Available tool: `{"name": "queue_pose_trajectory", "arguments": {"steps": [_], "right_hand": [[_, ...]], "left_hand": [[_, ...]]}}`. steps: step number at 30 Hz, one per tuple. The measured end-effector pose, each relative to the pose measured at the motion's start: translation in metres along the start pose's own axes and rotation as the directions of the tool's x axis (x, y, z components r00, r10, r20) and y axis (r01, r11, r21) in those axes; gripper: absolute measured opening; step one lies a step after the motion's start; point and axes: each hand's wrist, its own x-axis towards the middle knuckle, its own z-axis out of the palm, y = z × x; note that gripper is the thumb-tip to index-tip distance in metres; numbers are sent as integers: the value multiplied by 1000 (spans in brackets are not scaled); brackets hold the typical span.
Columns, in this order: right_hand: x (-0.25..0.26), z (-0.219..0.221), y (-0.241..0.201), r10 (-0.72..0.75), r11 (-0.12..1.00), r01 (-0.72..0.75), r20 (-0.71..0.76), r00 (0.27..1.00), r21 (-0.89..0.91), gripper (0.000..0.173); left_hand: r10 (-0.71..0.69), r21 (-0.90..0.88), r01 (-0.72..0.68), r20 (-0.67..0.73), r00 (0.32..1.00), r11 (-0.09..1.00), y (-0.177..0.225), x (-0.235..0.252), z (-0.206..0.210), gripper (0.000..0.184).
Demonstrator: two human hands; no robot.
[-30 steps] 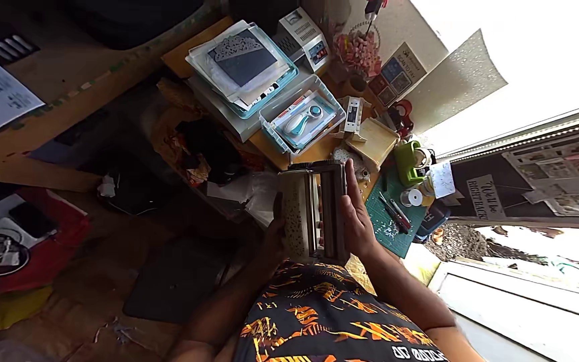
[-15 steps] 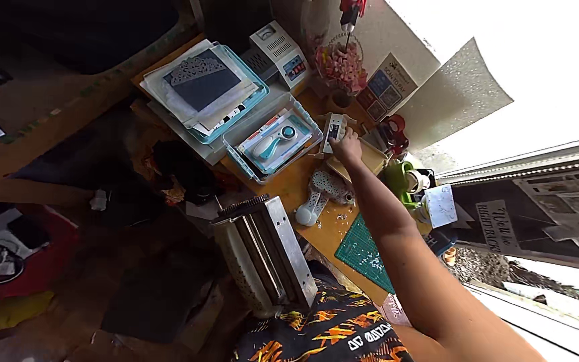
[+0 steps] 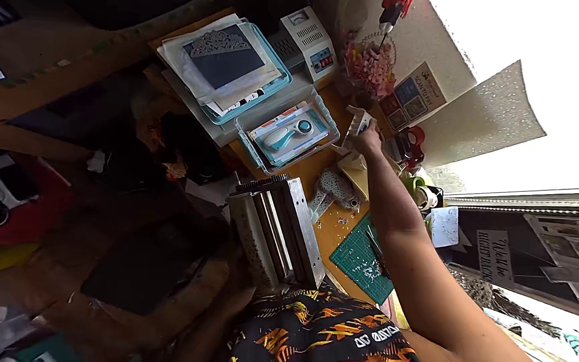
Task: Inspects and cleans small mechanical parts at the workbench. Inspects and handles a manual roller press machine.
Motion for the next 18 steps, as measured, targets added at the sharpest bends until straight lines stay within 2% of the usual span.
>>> {"name": "queue_pose_trajectory", "arguments": {"steps": [1, 3, 5, 7, 9, 12, 15, 18], "right_hand": [[-1, -7, 10, -13, 998, 13, -2, 1000, 65, 107], [-4, -25, 30, -35, 987, 38, -19, 999, 153, 104], [-24, -49, 46, -51, 984, 64, -84, 995, 167, 96], [-58, -77, 60, -81, 979, 110, -171, 982, 174, 89], [-102, -102, 71, -134, 954, 190, -237, 962, 232, 90], [-180, -124, 75, -284, 846, 367, -255, 924, 386, 89], [-258, -126, 70, -514, 688, 481, -102, 852, 543, 86], [-317, -103, 57, -610, 612, 452, 23, 792, 649, 92]], "left_hand": [[5, -230, -14, -41, 999, 973, 10, 8, 8, 31], [-19, -488, 26, 19, 1000, 872, 24, 17, 11, 19], [40, -690, 39, 99, 994, 723, 30, 29, 10, 25], [145, -808, 22, 133, 980, 589, 19, 47, 9, 29], [209, -841, 45, 185, 960, 539, 19, 54, 9, 30], [203, -849, 105, 241, 949, 517, 28, 51, 10, 28], [216, -881, 158, 278, 936, 446, 29, 58, 15, 31], [258, -886, 148, 282, 924, 439, 21, 65, 14, 29]]}}
